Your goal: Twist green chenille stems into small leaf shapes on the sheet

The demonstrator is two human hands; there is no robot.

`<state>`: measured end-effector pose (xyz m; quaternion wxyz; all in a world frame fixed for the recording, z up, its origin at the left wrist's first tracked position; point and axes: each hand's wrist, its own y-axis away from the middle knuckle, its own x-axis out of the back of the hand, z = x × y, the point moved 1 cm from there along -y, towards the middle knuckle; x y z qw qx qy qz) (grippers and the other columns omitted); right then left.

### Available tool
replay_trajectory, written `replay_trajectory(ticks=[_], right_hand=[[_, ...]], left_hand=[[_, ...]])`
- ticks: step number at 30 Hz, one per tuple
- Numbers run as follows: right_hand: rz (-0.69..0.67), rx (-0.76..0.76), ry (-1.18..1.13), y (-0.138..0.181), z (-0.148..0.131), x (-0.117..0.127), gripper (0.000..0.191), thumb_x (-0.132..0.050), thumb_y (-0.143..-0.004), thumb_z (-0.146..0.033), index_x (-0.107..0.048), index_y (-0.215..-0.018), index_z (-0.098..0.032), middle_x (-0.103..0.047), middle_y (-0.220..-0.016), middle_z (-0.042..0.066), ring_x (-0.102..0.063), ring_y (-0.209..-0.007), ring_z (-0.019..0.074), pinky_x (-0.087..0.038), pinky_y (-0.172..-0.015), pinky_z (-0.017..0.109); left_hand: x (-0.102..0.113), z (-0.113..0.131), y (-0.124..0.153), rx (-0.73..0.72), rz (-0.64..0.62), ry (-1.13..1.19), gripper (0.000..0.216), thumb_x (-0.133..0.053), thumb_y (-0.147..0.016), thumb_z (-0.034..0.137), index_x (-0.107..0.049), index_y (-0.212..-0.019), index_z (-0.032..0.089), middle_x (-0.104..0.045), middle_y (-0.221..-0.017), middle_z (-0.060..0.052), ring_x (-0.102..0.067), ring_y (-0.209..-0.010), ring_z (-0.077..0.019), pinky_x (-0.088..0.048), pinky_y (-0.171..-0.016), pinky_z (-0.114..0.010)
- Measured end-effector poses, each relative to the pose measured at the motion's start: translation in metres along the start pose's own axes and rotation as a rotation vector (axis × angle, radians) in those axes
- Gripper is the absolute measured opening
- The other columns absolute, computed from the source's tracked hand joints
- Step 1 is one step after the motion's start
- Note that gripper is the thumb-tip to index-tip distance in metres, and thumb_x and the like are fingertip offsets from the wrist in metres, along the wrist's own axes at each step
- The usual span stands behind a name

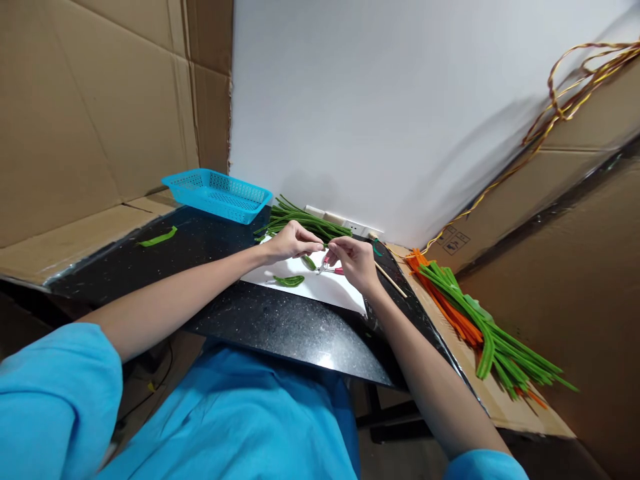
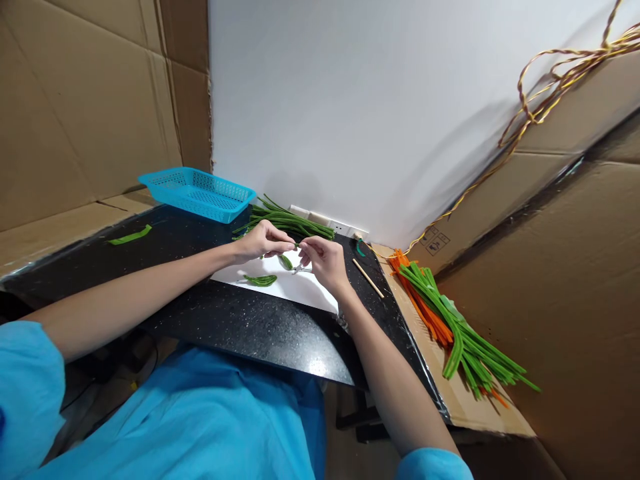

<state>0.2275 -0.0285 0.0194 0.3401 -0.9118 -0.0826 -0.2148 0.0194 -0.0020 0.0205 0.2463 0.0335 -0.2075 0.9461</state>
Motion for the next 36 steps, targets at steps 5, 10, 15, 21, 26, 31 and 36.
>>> replay_trajectory(ticks=[5, 10, 15, 21, 26, 31, 36], right_hand=[[-0.093, -0.2, -0.288, -0.003, 0.001, 0.002, 0.043, -0.079, -0.085, -0.06, -0.072, -0.082, -0.018, -0.073, -0.07, 0.005, -0.065, -0.053, 0.0159, -0.056, -0.052, 0.03], [-0.176, -0.417, -0.549, -0.004, 0.01, -0.005, 0.039, -0.088, -0.076, -0.051, -0.07, -0.081, -0.017, -0.072, -0.073, 0.003, -0.064, -0.056, 0.0142, -0.053, -0.05, 0.026], [-0.222, -0.618, -0.73, -0.007, 0.01, -0.005, 0.022, -0.085, -0.077, -0.029, -0.068, -0.075, -0.014, -0.065, -0.064, -0.001, -0.053, -0.049, 0.0088, -0.047, -0.046, 0.021], [-0.242, -0.685, -0.787, -0.01, 0.009, 0.003, 0.012, -0.079, -0.082, -0.017, -0.069, -0.077, -0.013, -0.066, -0.067, 0.0, -0.054, -0.052, 0.0077, -0.049, -0.049, 0.018], [-0.116, -0.584, -0.748, -0.008, 0.008, 0.003, 0.027, -0.091, -0.075, -0.031, -0.072, -0.08, -0.013, -0.072, -0.072, 0.005, -0.062, -0.057, 0.0109, -0.055, -0.052, 0.021], [0.025, -0.51, -0.722, -0.008, 0.003, 0.0, 0.041, -0.097, -0.066, -0.044, -0.071, -0.078, -0.015, -0.072, -0.07, 0.004, -0.067, -0.057, 0.0137, -0.059, -0.053, 0.024], [0.163, -0.33, -0.556, -0.009, -0.004, -0.001, 0.045, -0.092, -0.07, -0.053, -0.074, -0.093, -0.019, -0.076, -0.08, 0.004, -0.072, -0.062, 0.0173, -0.063, -0.055, 0.029]], left_hand=[[-0.004, 0.004, 0.001, -0.182, 0.074, -0.193, 0.017, -0.077, -0.076, 0.026, -0.085, -0.081, 0.012, -0.074, -0.068, -0.007, -0.058, -0.058, -0.0126, -0.042, -0.053, -0.024], [-0.006, 0.006, 0.006, -0.314, 0.141, -0.507, 0.014, -0.073, -0.079, 0.023, -0.086, -0.081, 0.018, -0.076, -0.072, -0.006, -0.061, -0.063, -0.015, -0.041, -0.058, -0.026], [-0.002, 0.009, 0.011, -0.37, 0.061, -0.702, 0.013, -0.073, -0.082, 0.027, -0.084, -0.086, 0.022, -0.078, -0.085, -0.009, -0.066, -0.08, -0.0212, -0.042, -0.062, -0.027], [0.002, 0.014, 0.012, -0.355, -0.034, -0.668, 0.014, -0.071, -0.089, 0.033, -0.08, -0.088, 0.023, -0.079, -0.089, -0.011, -0.067, -0.098, -0.0243, -0.045, -0.061, -0.025], [-0.005, 0.006, 0.007, -0.235, 0.116, -0.503, 0.019, -0.078, -0.085, 0.035, -0.082, -0.092, 0.018, -0.08, -0.092, -0.011, -0.071, -0.081, -0.0208, -0.049, -0.06, -0.025], [-0.013, 0.0, 0.001, 0.017, 0.085, -0.074, 0.036, -0.08, -0.084, 0.045, -0.077, -0.091, 0.01, -0.077, -0.082, -0.011, -0.064, -0.051, -0.0131, -0.041, -0.039, -0.021], [-0.013, -0.001, 0.001, 0.141, 0.083, 0.134, 0.033, -0.078, -0.084, 0.044, -0.073, -0.08, 0.012, -0.074, -0.079, -0.009, -0.062, -0.05, -0.0107, -0.041, -0.039, -0.02]])
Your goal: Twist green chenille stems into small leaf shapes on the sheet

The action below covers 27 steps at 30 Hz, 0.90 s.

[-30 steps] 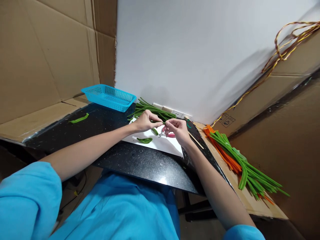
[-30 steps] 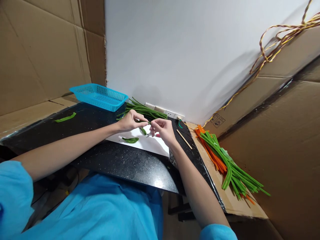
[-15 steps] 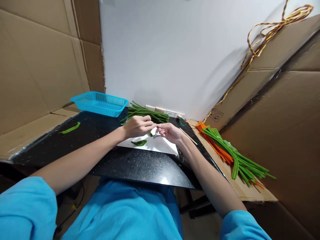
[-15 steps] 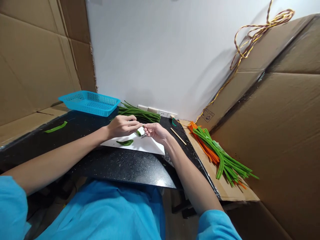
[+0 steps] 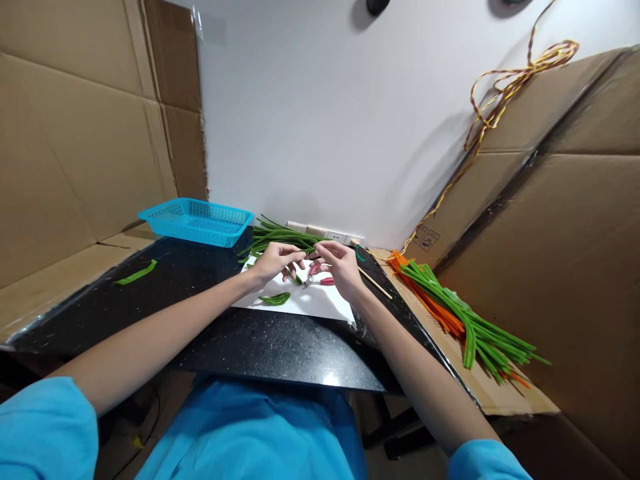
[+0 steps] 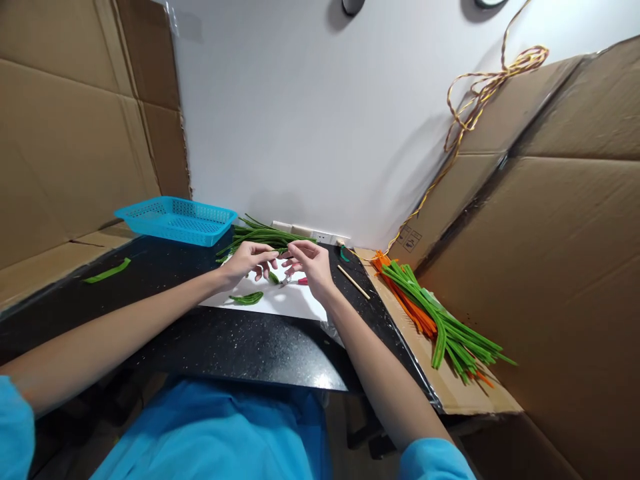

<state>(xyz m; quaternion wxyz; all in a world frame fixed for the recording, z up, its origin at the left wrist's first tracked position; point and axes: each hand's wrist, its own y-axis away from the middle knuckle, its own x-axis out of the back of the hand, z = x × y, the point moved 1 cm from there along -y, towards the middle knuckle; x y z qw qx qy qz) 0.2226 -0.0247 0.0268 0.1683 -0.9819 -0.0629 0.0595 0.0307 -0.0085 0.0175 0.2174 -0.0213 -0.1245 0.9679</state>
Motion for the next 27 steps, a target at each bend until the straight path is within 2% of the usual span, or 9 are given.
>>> replay_trajectory(ticks=[7, 11, 13, 15, 18, 23, 27], right_hand=[[-0.074, 0.211, 0.224, 0.005, 0.0, -0.004, 0.031, -0.086, -0.08, -0.046, -0.077, -0.093, -0.02, -0.077, -0.078, 0.006, -0.074, -0.066, 0.0213, -0.064, -0.057, 0.034], [-0.035, 0.394, 0.506, 0.01, 0.002, -0.003, 0.022, -0.073, -0.092, -0.044, -0.078, -0.096, -0.023, -0.078, -0.089, 0.006, -0.074, -0.069, 0.0205, -0.062, -0.061, 0.034], [-0.035, 0.507, 0.693, 0.012, 0.003, 0.0, 0.02, -0.065, -0.098, -0.041, -0.078, -0.099, -0.025, -0.078, -0.095, 0.006, -0.073, -0.074, 0.0203, -0.062, -0.068, 0.034], [-0.059, 0.597, 0.871, 0.012, 0.002, 0.005, 0.022, -0.059, -0.103, -0.038, -0.078, -0.103, -0.027, -0.079, -0.099, 0.007, -0.073, -0.08, 0.0205, -0.06, -0.074, 0.033], [-0.087, 0.677, 1.049, 0.012, -0.002, 0.013, 0.025, -0.053, -0.106, -0.036, -0.077, -0.107, -0.027, -0.079, -0.101, 0.007, -0.073, -0.084, 0.0205, -0.057, -0.075, 0.03], [-0.115, 0.712, 1.116, 0.011, -0.005, 0.017, 0.026, -0.052, -0.106, -0.036, -0.076, -0.105, -0.025, -0.078, -0.096, 0.007, -0.072, -0.081, 0.0199, -0.054, -0.072, 0.029], [-0.106, 0.624, 0.963, 0.01, 0.001, 0.011, 0.022, -0.056, -0.102, -0.033, -0.076, -0.097, -0.024, -0.076, -0.088, 0.006, -0.069, -0.071, 0.0192, -0.055, -0.07, 0.031]], left_hand=[[0.005, 0.0, -0.001, 0.084, -0.007, 0.202, 0.022, -0.076, -0.079, 0.033, -0.064, -0.073, 0.015, -0.063, -0.065, -0.002, -0.048, -0.045, -0.0075, -0.03, -0.039, -0.02], [0.005, -0.002, -0.001, 0.14, 0.02, 0.282, 0.032, -0.072, -0.084, 0.045, -0.07, -0.09, 0.014, -0.063, -0.065, -0.002, -0.049, -0.045, -0.0092, -0.029, -0.04, -0.021], [0.004, -0.001, -0.001, 0.14, 0.016, 0.274, 0.038, -0.072, -0.085, 0.048, -0.073, -0.098, 0.013, -0.065, -0.068, -0.004, -0.052, -0.047, -0.0104, -0.031, -0.039, -0.021], [0.003, 0.001, -0.001, 0.107, -0.003, 0.206, 0.036, -0.077, -0.082, 0.047, -0.074, -0.094, 0.012, -0.068, -0.074, -0.006, -0.056, -0.05, -0.0106, -0.033, -0.04, -0.021], [0.002, 0.002, 0.0, 0.05, -0.015, 0.084, 0.033, -0.084, -0.079, 0.044, -0.076, -0.086, 0.012, -0.069, -0.079, -0.007, -0.057, -0.054, -0.0099, -0.035, -0.04, -0.02], [0.001, -0.001, 0.0, 0.006, -0.017, 0.058, 0.03, -0.085, -0.078, 0.04, -0.079, -0.09, 0.012, -0.071, -0.08, -0.008, -0.057, -0.056, -0.0104, -0.036, -0.041, -0.021], [0.003, -0.003, 0.0, -0.131, 0.082, -0.105, 0.025, -0.083, -0.078, 0.033, -0.082, -0.089, 0.011, -0.074, -0.074, -0.008, -0.054, -0.052, -0.0111, -0.037, -0.043, -0.023]])
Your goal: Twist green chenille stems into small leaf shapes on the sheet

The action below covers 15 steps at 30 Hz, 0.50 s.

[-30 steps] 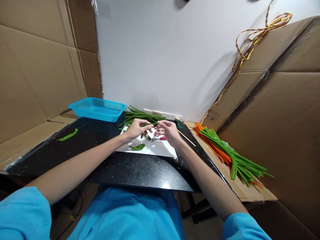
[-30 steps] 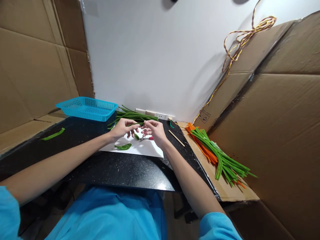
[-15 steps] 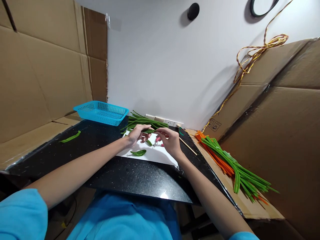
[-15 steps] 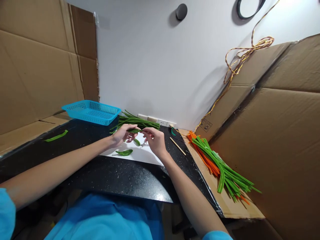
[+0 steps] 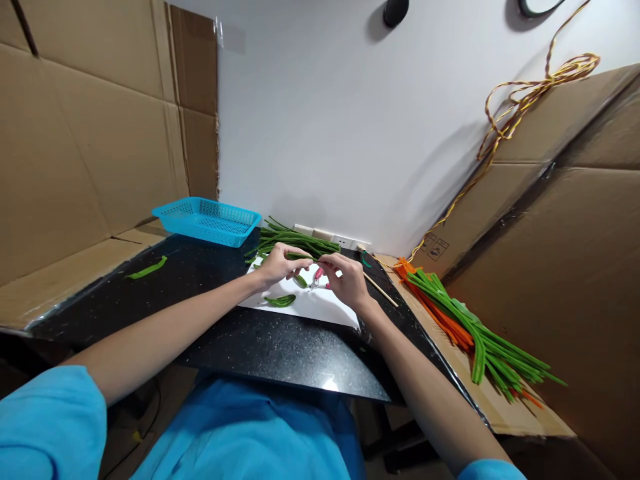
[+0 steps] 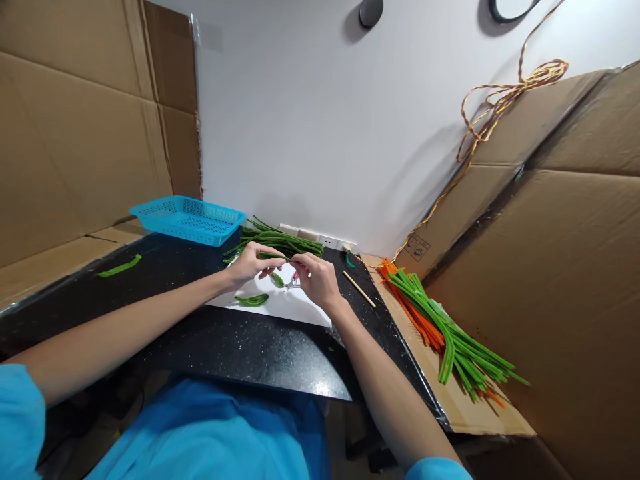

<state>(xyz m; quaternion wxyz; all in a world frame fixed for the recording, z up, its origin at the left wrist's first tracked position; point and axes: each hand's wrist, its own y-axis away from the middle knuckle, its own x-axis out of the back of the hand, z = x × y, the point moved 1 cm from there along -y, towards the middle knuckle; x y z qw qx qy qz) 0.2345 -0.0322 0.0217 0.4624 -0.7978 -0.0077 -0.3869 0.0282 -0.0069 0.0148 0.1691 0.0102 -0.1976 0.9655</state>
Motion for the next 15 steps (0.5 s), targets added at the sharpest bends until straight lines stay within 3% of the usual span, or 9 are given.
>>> replay_trajectory(ticks=[4, 8, 10, 15], right_hand=[[-0.039, -0.229, -0.314, -0.004, -0.004, -0.004, 0.024, -0.066, -0.095, -0.039, -0.075, -0.082, -0.02, -0.072, -0.071, 0.005, -0.068, -0.061, 0.0193, -0.055, -0.059, 0.031], [-0.161, -0.421, -0.579, -0.009, -0.004, -0.005, 0.037, -0.076, -0.086, -0.052, -0.075, -0.077, -0.016, -0.071, -0.066, 0.007, -0.067, -0.056, 0.0177, -0.053, -0.049, 0.027], [-0.139, -0.463, -0.629, -0.01, -0.003, -0.007, 0.038, -0.079, -0.082, -0.053, -0.074, -0.078, -0.015, -0.072, -0.067, 0.007, -0.066, -0.056, 0.0168, -0.054, -0.049, 0.026], [-0.094, -0.534, -0.678, -0.009, -0.002, -0.012, 0.036, -0.082, -0.08, -0.05, -0.074, -0.083, -0.015, -0.073, -0.072, 0.007, -0.068, -0.058, 0.0168, -0.056, -0.051, 0.026]], left_hand=[[0.001, 0.002, 0.003, -0.233, 0.087, -0.3, 0.015, -0.078, -0.081, 0.026, -0.084, -0.089, 0.015, -0.08, -0.084, -0.01, -0.07, -0.072, -0.0188, -0.048, -0.057, -0.025], [0.001, 0.003, 0.004, -0.373, 0.052, -0.474, 0.011, -0.076, -0.084, 0.023, -0.084, -0.089, 0.018, -0.081, -0.089, -0.009, -0.07, -0.075, -0.0182, -0.05, -0.062, -0.026], [0.002, 0.001, 0.002, -0.341, 0.079, -0.428, 0.013, -0.079, -0.083, 0.027, -0.083, -0.09, 0.016, -0.08, -0.088, -0.01, -0.068, -0.07, -0.0164, -0.05, -0.059, -0.025], [0.007, -0.007, -0.006, -0.169, 0.176, -0.082, 0.037, -0.083, -0.08, 0.045, -0.07, -0.068, 0.013, -0.065, -0.056, -0.003, -0.049, -0.042, -0.0089, -0.037, -0.038, -0.021]])
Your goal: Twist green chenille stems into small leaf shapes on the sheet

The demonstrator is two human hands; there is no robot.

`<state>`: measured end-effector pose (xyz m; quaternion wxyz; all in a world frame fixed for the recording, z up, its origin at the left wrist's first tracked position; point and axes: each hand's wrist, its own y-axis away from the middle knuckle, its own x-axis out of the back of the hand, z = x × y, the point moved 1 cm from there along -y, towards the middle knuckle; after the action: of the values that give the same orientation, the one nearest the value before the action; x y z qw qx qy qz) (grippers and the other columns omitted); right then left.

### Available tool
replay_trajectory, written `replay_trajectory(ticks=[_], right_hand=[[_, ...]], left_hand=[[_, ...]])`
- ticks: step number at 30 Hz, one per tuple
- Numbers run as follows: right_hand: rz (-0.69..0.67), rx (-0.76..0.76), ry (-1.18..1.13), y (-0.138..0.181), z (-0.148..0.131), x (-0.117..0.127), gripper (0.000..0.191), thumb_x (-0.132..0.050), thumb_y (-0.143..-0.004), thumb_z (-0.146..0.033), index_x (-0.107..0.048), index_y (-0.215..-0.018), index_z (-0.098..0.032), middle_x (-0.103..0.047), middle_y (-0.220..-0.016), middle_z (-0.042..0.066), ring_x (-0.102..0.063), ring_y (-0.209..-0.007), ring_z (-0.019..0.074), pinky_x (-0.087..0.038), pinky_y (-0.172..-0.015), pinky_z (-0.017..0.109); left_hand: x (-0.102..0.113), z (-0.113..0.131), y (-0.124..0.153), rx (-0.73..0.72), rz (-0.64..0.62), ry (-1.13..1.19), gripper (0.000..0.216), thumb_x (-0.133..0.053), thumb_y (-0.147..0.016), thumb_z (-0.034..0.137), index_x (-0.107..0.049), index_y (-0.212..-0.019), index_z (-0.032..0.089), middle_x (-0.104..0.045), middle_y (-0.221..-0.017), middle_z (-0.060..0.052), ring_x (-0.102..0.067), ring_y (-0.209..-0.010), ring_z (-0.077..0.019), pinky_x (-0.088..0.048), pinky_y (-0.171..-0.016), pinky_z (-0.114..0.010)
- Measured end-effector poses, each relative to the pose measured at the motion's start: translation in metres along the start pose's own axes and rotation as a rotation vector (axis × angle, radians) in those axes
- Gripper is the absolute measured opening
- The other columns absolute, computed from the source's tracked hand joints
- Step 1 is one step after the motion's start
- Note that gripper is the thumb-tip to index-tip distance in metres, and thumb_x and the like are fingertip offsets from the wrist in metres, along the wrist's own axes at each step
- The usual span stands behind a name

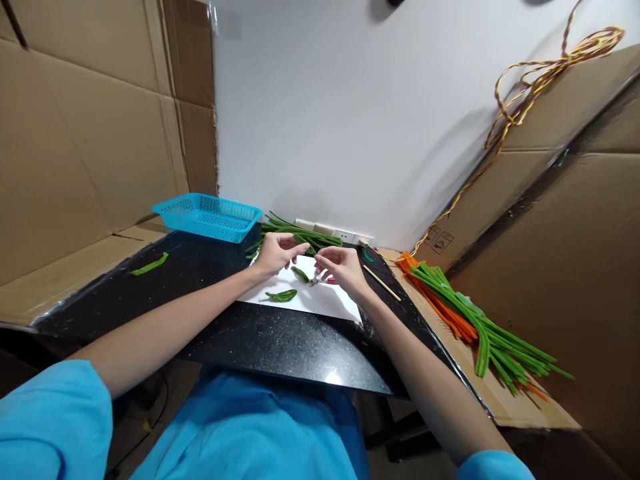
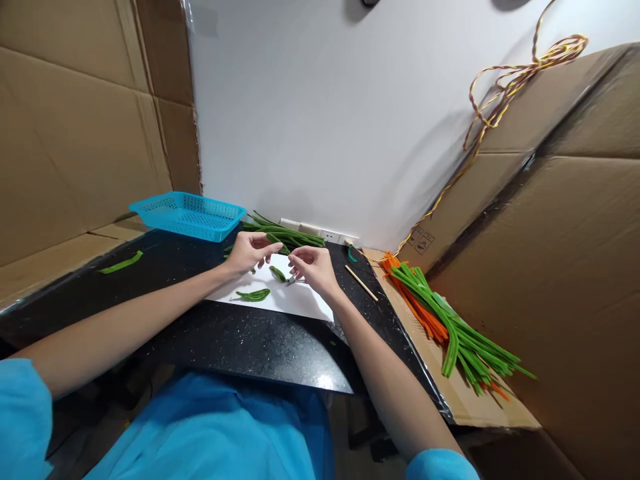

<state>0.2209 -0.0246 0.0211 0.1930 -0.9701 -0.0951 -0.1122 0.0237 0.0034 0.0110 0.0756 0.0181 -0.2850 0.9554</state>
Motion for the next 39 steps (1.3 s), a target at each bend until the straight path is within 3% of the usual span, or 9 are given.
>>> replay_trajectory(ticks=[5, 9, 14, 18, 23, 28, 39], right_hand=[[-0.125, -0.024, 0.09, 0.0, 0.002, -0.001, 0.039, -0.081, -0.08, -0.053, -0.076, -0.085, -0.015, -0.074, -0.074, 0.007, -0.068, -0.063, 0.0172, -0.052, -0.048, 0.023], [-0.077, 0.019, 0.193, -0.003, 0.005, 0.005, 0.042, -0.076, -0.085, -0.057, -0.078, -0.09, -0.015, -0.074, -0.075, 0.007, -0.068, -0.064, 0.0174, -0.051, -0.049, 0.024], [-0.036, 0.079, 0.097, -0.004, 0.009, 0.009, 0.042, -0.08, -0.083, -0.056, -0.074, -0.097, -0.017, -0.074, -0.081, 0.006, -0.07, -0.064, 0.0178, -0.056, -0.054, 0.027], [-0.018, 0.027, 0.005, -0.004, 0.01, 0.007, 0.041, -0.085, -0.078, -0.053, -0.074, -0.092, -0.016, -0.072, -0.076, 0.005, -0.067, -0.059, 0.0165, -0.056, -0.052, 0.028], [-0.023, -0.031, -0.121, -0.003, 0.006, 0.004, 0.038, -0.09, -0.072, -0.048, -0.075, -0.084, -0.015, -0.072, -0.068, 0.004, -0.065, -0.057, 0.0151, -0.058, -0.056, 0.029], [0.048, -0.046, -0.112, -0.002, 0.005, 0.004, 0.038, -0.091, -0.069, -0.047, -0.075, -0.081, -0.015, -0.074, -0.068, 0.005, -0.067, -0.057, 0.0157, -0.059, -0.056, 0.029], [0.094, -0.098, -0.121, -0.002, 0.007, 0.002, 0.043, -0.094, -0.063, -0.049, -0.069, -0.075, -0.017, -0.071, -0.064, 0.003, -0.065, -0.053, 0.0155, -0.057, -0.049, 0.026]], left_hand=[[-0.003, -0.008, -0.003, 0.038, -0.011, 0.102, 0.042, -0.079, -0.081, 0.054, -0.072, -0.078, 0.013, -0.061, -0.062, -0.001, -0.055, -0.051, -0.0112, -0.041, -0.035, -0.019], [-0.008, -0.015, -0.001, 0.094, -0.143, 0.118, 0.042, -0.075, -0.085, 0.054, -0.074, -0.09, 0.012, -0.062, -0.069, -0.003, -0.065, -0.064, -0.0163, -0.049, -0.041, -0.019], [-0.009, -0.016, 0.004, 0.088, -0.233, 0.062, 0.039, -0.076, -0.086, 0.049, -0.075, -0.094, 0.012, -0.067, -0.076, -0.005, -0.064, -0.061, -0.0154, -0.05, -0.042, -0.022], [-0.008, -0.012, 0.006, 0.068, -0.264, 0.005, 0.032, -0.077, -0.086, 0.042, -0.078, -0.089, 0.011, -0.07, -0.074, -0.006, -0.062, -0.06, -0.0145, -0.048, -0.047, -0.022], [-0.01, -0.009, 0.007, 0.031, -0.313, -0.03, 0.023, -0.073, -0.089, 0.033, -0.08, -0.092, 0.011, -0.078, -0.087, -0.01, -0.068, -0.072, -0.0166, -0.051, -0.059, -0.023], [-0.012, -0.017, 0.007, 0.12, -0.281, 0.024, 0.023, -0.078, -0.085, 0.029, -0.08, -0.097, 0.009, -0.079, -0.084, -0.011, -0.072, -0.072, -0.0188, -0.053, -0.061, -0.025], [-0.013, -0.019, 0.01, 0.343, -0.322, 0.12, 0.038, -0.089, -0.077, 0.041, -0.081, -0.098, 0.011, -0.08, -0.086, -0.013, -0.073, -0.072, -0.0194, -0.055, -0.065, -0.028]])
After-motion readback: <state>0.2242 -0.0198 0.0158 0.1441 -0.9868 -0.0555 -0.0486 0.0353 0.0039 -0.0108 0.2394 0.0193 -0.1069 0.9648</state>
